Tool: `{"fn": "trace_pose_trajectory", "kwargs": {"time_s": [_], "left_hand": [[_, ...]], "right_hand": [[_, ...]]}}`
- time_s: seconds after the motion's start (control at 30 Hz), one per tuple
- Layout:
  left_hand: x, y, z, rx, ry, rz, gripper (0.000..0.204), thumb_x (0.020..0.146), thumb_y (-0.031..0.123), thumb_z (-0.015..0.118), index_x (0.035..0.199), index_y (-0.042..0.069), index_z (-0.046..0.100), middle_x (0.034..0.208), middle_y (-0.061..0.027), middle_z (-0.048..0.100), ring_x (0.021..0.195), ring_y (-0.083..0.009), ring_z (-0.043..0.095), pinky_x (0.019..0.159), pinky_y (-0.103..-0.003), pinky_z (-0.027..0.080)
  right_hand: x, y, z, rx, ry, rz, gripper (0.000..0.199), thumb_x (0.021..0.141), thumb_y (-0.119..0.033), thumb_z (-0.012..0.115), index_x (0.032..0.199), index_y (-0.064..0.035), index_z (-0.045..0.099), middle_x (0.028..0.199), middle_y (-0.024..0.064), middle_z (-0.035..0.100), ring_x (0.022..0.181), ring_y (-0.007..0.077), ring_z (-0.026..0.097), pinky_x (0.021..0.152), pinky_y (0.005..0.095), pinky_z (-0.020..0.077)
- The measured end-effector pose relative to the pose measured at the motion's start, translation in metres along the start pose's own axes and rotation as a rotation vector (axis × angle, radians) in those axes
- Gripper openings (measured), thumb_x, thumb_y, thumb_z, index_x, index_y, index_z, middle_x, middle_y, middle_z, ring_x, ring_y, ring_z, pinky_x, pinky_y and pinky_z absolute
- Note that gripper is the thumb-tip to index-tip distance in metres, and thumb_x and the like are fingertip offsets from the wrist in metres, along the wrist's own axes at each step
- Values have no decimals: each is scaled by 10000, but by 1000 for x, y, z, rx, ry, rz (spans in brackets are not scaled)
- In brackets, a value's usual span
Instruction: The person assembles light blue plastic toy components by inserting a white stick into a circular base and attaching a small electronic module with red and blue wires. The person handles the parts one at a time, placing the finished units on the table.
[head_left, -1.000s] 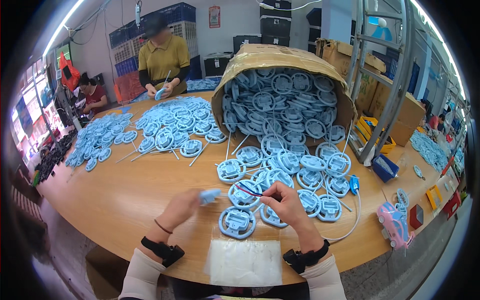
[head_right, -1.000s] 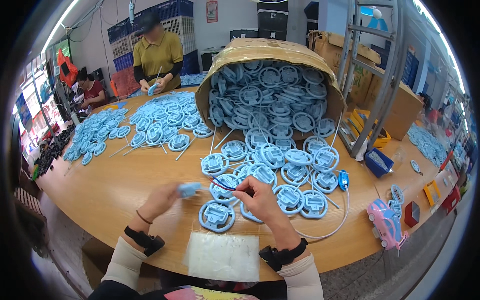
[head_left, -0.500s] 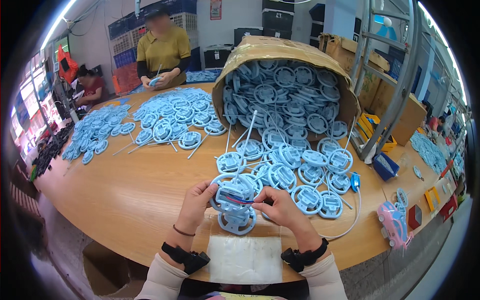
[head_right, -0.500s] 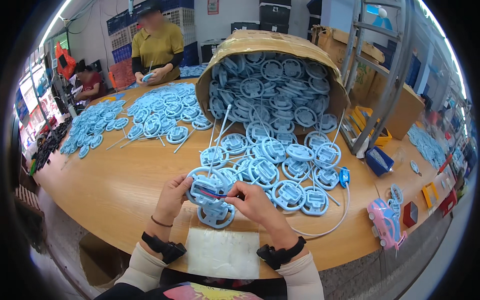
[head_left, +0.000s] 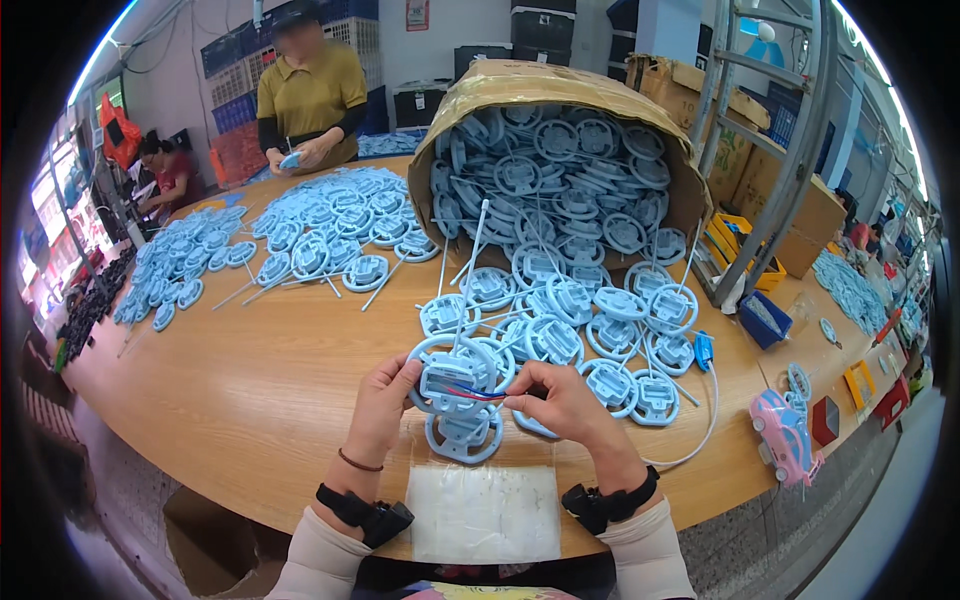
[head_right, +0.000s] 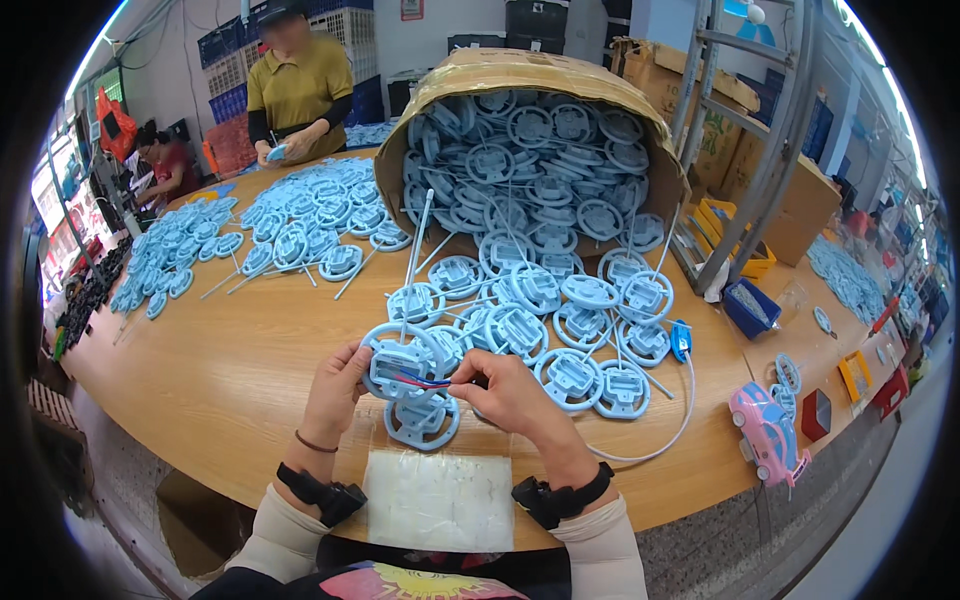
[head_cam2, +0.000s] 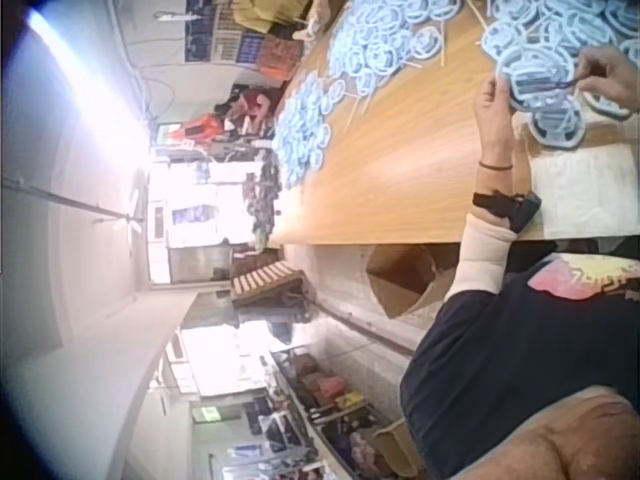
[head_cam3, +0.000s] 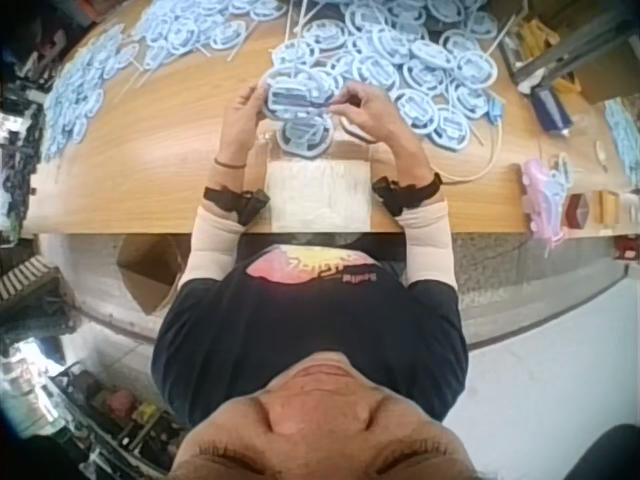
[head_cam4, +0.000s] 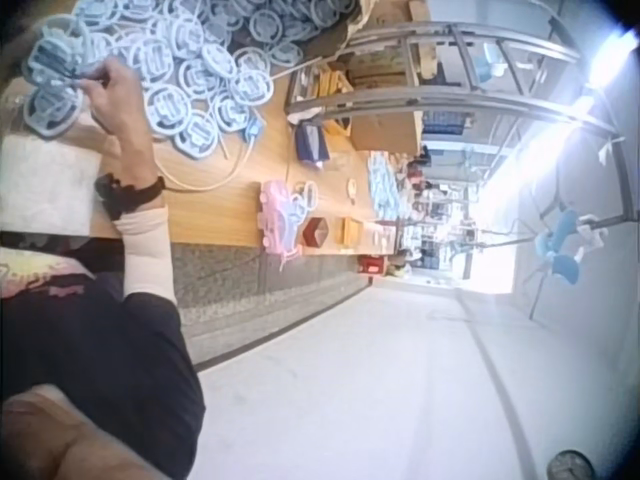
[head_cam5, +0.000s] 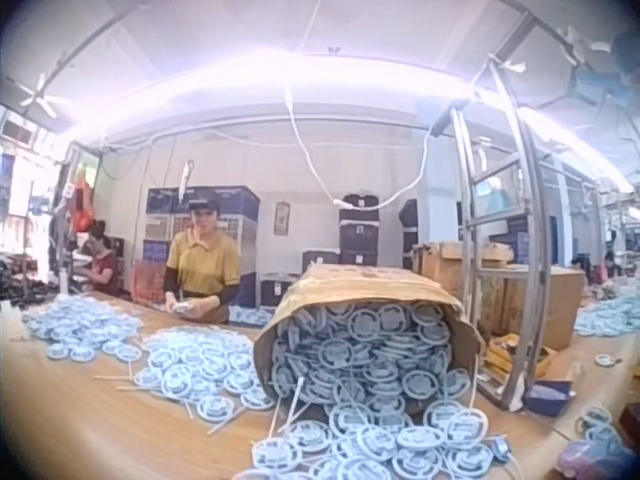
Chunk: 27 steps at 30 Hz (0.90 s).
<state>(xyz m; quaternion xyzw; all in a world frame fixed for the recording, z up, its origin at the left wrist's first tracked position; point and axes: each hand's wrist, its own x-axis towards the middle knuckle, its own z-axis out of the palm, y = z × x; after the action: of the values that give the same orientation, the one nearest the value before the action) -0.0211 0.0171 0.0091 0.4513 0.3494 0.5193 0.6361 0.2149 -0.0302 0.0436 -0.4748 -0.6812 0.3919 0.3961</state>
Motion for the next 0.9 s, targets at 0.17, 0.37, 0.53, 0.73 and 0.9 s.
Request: {"fn": "trace_pose_trajectory", "kwargs": {"time_s": [0.17, 0.37, 0.53, 0.73, 0.9], "left_hand": [[-3, 2, 0, -40, -19, -11, 201, 895, 168, 521, 1012, 14, 574, 856, -26, 617, 728, -92, 596, 645, -240, 517], [-3, -2, 3, -103, -41, -19, 212, 904, 170, 500, 1037, 17, 563, 883, -31, 617, 743, -94, 596, 656, -250, 517], [0, -13, -4, -176, -143, -63, 232, 913, 182, 483, 1061, 16, 552, 921, -40, 618, 801, -108, 596, 726, -262, 502], [-7, -3, -6, -229, -193, -55, 286, 932, 224, 435, 1094, 5, 523, 1044, -88, 596, 944, -175, 582, 811, -315, 484], [-10, -3, 9, -335, -276, -135, 411, 930, 334, 407, 1204, 29, 436, 1134, -118, 554, 1016, -236, 562, 852, -389, 483]], "right_hand": [[4, 11, 7, -2, 11, -44, 104, 752, -65, 659, 789, -5, 583, 664, 23, 590, 580, 72, 490, 519, 228, 385], [5, 8, 19, 37, 40, -91, 89, 760, -34, 656, 770, -5, 572, 629, -18, 550, 559, 22, 449, 478, 194, 339], [1, 18, 13, 0, 64, -175, 94, 747, -58, 667, 780, -17, 589, 631, 21, 582, 559, 68, 498, 498, 228, 388], [6, 10, 18, 15, -3, -195, 135, 739, -110, 670, 800, -21, 589, 699, 63, 612, 618, 123, 549, 560, 262, 424], [3, 14, 14, 84, -11, -171, 146, 739, -110, 666, 809, -14, 581, 714, 59, 616, 640, 121, 554, 581, 263, 430]]}}
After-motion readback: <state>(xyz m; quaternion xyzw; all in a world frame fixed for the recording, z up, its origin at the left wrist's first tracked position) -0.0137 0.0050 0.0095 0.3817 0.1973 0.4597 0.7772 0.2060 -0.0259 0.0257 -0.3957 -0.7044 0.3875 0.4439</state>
